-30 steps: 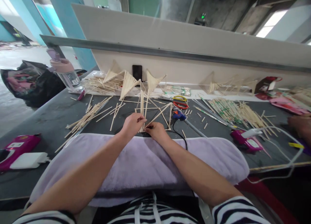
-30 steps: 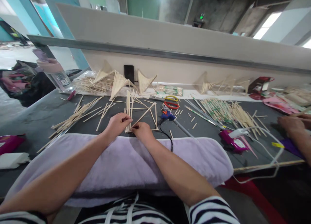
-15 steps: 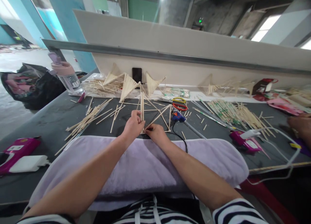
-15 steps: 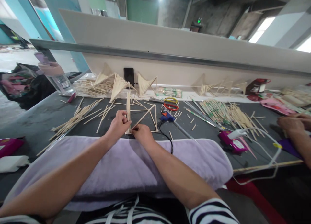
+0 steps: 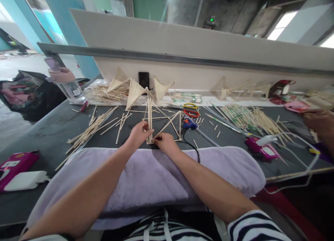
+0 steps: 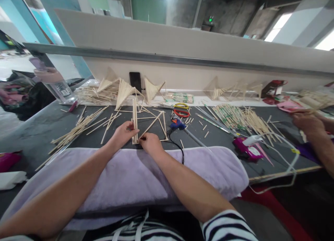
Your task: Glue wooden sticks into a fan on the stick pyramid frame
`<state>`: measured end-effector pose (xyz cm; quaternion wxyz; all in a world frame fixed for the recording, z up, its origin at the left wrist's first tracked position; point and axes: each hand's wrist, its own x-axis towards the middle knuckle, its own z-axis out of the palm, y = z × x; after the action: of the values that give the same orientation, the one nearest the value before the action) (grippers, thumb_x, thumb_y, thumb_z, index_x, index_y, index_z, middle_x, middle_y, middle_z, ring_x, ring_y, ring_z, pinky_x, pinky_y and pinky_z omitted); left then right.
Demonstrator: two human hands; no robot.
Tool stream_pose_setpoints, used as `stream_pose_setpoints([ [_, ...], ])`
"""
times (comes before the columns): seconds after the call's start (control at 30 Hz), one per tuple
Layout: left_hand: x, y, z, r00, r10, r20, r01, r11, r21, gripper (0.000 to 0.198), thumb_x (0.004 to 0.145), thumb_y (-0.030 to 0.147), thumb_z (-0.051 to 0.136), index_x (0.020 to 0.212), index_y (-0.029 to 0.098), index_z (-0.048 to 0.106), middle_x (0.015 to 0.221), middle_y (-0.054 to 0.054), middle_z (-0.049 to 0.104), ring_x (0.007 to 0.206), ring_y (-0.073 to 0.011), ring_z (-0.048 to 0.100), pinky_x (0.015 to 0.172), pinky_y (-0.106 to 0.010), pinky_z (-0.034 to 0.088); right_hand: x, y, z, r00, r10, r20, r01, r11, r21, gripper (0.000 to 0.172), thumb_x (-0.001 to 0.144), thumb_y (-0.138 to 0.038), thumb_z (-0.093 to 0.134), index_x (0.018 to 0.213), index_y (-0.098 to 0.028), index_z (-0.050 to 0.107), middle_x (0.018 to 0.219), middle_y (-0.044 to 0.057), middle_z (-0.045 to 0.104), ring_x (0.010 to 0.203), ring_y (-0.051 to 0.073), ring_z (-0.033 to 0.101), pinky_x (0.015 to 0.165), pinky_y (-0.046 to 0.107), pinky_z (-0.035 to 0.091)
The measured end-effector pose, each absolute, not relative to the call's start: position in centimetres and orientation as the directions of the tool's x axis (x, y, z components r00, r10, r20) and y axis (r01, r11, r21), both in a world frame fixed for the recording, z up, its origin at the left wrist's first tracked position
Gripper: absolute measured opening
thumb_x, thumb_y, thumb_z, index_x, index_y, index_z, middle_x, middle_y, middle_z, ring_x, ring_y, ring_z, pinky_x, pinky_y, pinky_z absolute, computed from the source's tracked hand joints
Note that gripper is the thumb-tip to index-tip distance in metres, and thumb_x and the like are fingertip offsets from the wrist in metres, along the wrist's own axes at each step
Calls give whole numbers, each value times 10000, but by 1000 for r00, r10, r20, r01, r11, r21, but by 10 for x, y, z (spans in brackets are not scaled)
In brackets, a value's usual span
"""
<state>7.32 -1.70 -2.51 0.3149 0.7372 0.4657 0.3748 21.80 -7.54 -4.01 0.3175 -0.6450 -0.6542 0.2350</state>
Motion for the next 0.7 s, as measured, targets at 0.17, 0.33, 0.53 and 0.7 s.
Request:
stream_pose_setpoints([
  [0.17, 69, -14, -24, 401, 898, 180, 280, -307, 910, 204, 694, 344, 620, 708, 141, 606, 686, 5, 587, 664, -121, 526, 640, -241, 408, 218, -77, -37, 19, 991, 133, 685, 85, -723, 132, 726, -267, 637, 818, -231, 724, 829, 22, 724, 778, 154, 649, 659, 223, 421],
  [0.33, 72, -15, -21, 424, 905, -23, 123, -32, 992, 244, 629, 331, 689, 706, 130, 575, 537, 48, 494, 473, -66, 422, 485, -211, 349, 218, -78, -34, -3, 991, 132, 687, 98, -720, 153, 731, -257, 639, 857, -244, 723, 856, 16, 725, 806, 151, 650, 680, 217, 430],
  [0.53, 74, -16, -20, 466, 882, -66, 69, 38, 997, 255, 637, 326, 687, 735, 130, 557, 548, 46, 477, 445, -47, 394, 429, -193, 316, 218, -78, -36, -5, 991, 134, 701, 99, -706, 150, 728, -256, 645, 855, -238, 722, 854, 20, 724, 802, 159, 650, 689, 226, 436],
  [0.7, 75, -16, -20, 482, 875, -46, 52, 24, 998, 237, 645, 321, 674, 725, 135, 550, 549, 50, 472, 442, -43, 390, 422, -188, 308, 218, -78, -36, 6, 993, 118, 704, 80, -706, 145, 725, -263, 652, 851, -240, 720, 857, 17, 725, 812, 157, 650, 697, 223, 436],
])
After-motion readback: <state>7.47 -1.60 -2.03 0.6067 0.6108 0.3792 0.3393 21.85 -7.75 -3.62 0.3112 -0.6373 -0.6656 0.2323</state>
